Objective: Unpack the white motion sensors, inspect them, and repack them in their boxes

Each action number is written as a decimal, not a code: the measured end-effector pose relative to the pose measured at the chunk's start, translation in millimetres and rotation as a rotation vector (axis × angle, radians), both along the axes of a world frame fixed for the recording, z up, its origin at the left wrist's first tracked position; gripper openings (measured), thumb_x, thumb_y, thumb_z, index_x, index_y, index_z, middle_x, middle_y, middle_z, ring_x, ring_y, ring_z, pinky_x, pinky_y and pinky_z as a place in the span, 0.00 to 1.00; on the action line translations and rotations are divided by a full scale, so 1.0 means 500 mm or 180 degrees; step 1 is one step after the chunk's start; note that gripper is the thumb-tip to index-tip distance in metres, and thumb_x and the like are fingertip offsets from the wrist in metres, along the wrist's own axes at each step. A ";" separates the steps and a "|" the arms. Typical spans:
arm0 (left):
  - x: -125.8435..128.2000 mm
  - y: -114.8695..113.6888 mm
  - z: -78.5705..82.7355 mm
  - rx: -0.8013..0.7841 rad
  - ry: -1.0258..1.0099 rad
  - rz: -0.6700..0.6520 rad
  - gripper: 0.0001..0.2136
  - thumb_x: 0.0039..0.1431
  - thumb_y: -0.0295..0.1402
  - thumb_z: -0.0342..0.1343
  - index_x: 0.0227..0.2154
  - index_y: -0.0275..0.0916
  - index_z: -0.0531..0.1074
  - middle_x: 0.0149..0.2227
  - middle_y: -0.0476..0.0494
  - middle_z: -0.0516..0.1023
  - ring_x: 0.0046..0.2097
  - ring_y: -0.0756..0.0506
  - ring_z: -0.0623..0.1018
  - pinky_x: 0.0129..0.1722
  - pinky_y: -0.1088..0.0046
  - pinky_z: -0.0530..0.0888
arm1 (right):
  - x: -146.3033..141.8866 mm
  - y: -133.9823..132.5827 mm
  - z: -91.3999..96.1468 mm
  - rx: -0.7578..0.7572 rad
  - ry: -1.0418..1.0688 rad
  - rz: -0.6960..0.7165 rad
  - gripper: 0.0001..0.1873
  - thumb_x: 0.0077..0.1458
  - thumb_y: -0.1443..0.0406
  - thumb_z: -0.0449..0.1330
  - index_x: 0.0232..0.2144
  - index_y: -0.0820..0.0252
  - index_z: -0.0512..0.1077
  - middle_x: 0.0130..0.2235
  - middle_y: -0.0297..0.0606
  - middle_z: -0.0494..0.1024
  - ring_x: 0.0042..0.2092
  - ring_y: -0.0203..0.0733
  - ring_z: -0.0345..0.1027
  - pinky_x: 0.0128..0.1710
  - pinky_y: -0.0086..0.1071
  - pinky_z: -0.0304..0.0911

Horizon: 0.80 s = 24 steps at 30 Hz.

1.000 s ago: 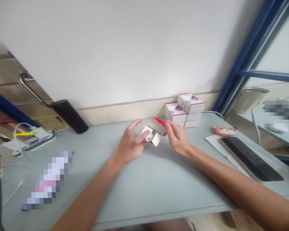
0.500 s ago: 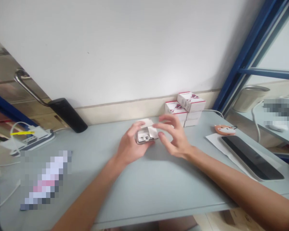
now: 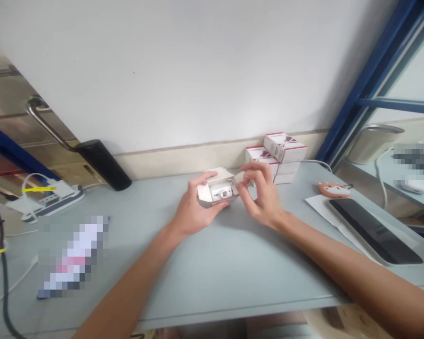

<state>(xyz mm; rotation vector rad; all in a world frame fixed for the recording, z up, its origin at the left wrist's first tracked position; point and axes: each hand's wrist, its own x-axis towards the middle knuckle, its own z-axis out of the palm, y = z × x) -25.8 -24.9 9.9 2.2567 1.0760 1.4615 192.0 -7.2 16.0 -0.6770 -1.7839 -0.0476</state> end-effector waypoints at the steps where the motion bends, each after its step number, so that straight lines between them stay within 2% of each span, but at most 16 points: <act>1: -0.001 -0.002 0.003 -0.0068 0.0055 0.0058 0.35 0.58 0.35 0.71 0.60 0.50 0.55 0.63 0.36 0.71 0.64 0.38 0.75 0.62 0.54 0.75 | 0.001 0.003 -0.001 -0.0099 0.0037 -0.0006 0.08 0.67 0.69 0.54 0.47 0.52 0.66 0.52 0.46 0.68 0.55 0.53 0.68 0.58 0.54 0.68; 5: 0.000 0.000 0.003 0.0016 0.0151 0.0021 0.32 0.61 0.35 0.68 0.62 0.51 0.57 0.65 0.39 0.71 0.67 0.38 0.73 0.63 0.53 0.74 | 0.008 0.007 -0.003 -0.0352 -0.0191 0.0165 0.17 0.67 0.71 0.48 0.51 0.52 0.72 0.56 0.46 0.66 0.57 0.51 0.66 0.58 0.51 0.67; 8: 0.001 0.005 -0.001 0.0140 0.0273 0.0093 0.33 0.62 0.37 0.68 0.65 0.52 0.57 0.65 0.39 0.71 0.66 0.38 0.73 0.62 0.53 0.74 | 0.015 0.004 0.004 -0.0435 -0.0403 0.0213 0.20 0.68 0.71 0.48 0.49 0.51 0.77 0.58 0.45 0.67 0.58 0.51 0.66 0.57 0.49 0.66; 12: -0.004 0.008 0.003 0.0282 0.0500 0.0614 0.34 0.59 0.40 0.69 0.64 0.53 0.60 0.61 0.40 0.73 0.62 0.37 0.75 0.59 0.54 0.75 | 0.015 -0.003 0.018 -0.0521 -0.0605 0.0047 0.13 0.68 0.63 0.56 0.51 0.51 0.77 0.60 0.46 0.68 0.63 0.57 0.63 0.63 0.55 0.60; 14: -0.006 0.008 0.008 0.0375 0.0607 0.0797 0.32 0.59 0.40 0.70 0.63 0.52 0.62 0.59 0.41 0.74 0.62 0.37 0.74 0.60 0.54 0.75 | 0.008 -0.005 0.020 -0.0573 -0.0495 0.0028 0.13 0.65 0.60 0.60 0.51 0.52 0.76 0.61 0.47 0.68 0.63 0.59 0.63 0.63 0.56 0.61; 19: -0.008 0.005 0.015 0.0508 0.0824 0.0916 0.32 0.58 0.41 0.70 0.62 0.51 0.63 0.59 0.39 0.73 0.66 0.35 0.68 0.62 0.53 0.73 | 0.000 -0.005 0.014 -0.0470 0.0031 0.0207 0.09 0.62 0.62 0.65 0.45 0.53 0.72 0.61 0.47 0.71 0.61 0.56 0.67 0.61 0.53 0.64; 24: -0.004 0.003 0.014 0.0898 0.1002 0.0979 0.34 0.57 0.43 0.71 0.62 0.48 0.62 0.59 0.36 0.74 0.62 0.35 0.72 0.61 0.53 0.72 | 0.000 -0.011 0.021 -0.0385 0.0173 0.0270 0.03 0.64 0.64 0.63 0.39 0.54 0.73 0.59 0.47 0.74 0.60 0.54 0.69 0.60 0.52 0.65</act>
